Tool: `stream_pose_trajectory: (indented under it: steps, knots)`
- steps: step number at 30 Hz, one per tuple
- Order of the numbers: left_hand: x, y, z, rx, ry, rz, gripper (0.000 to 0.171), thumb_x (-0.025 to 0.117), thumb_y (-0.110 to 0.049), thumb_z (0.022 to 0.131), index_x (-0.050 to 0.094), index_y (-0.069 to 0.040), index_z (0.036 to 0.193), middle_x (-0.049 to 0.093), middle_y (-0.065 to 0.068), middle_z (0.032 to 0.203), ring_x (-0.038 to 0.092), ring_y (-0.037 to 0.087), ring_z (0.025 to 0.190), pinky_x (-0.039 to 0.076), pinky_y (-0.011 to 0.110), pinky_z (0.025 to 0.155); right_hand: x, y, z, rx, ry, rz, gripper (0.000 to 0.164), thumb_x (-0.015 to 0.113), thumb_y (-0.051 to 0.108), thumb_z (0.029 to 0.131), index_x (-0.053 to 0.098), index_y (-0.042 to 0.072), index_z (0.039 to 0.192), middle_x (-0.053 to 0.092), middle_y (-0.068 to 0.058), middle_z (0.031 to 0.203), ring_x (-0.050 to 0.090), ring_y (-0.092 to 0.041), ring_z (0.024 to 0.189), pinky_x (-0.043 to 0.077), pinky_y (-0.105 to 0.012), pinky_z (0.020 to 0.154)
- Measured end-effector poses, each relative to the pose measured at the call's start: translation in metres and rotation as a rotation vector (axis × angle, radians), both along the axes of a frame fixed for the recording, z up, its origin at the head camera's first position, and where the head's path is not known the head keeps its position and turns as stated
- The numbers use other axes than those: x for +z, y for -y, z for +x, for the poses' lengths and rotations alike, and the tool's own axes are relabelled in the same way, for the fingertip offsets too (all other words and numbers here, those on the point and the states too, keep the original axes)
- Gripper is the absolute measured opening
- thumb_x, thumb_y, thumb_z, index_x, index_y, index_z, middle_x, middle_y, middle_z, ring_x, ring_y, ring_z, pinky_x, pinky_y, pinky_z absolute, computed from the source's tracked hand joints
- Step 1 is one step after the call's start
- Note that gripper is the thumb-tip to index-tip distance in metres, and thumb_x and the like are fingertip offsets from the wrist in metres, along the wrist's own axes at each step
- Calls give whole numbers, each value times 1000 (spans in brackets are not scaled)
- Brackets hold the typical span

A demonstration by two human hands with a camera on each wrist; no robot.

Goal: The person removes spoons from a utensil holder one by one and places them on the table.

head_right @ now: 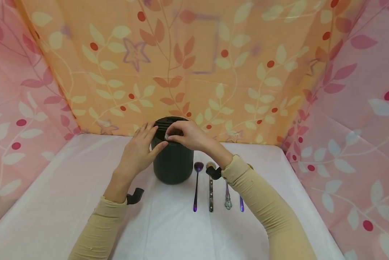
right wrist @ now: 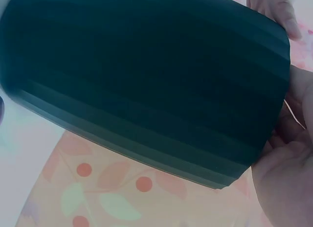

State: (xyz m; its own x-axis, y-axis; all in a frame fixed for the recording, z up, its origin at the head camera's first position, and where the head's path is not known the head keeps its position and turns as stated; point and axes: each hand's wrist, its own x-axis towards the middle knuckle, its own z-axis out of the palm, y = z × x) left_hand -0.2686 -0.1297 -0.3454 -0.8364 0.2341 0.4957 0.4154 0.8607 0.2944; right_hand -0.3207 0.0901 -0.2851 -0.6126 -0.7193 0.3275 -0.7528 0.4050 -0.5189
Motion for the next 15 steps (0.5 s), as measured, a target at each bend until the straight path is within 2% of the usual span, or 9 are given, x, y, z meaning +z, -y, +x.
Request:
stream_pose_trajectory:
  steps: [7,15]
  knots:
    - [1,1,0,-4,-6,-1,86,48,-65,103,41,2,157,36,22,165,26,38,156,16,49,129,-4,-1,0,-47,11,-42,18,74,8,97,73,1,113,72,-9,105,69,-20,95,60,-31,86]
    - [0,1,0,-2,3,5,86,49,-65,103,41,1,157,34,21,166,26,38,156,15,48,130,-3,-4,5,-44,57,-160,17,71,5,98,72,0,115,73,-12,107,71,-23,99,60,-33,88]
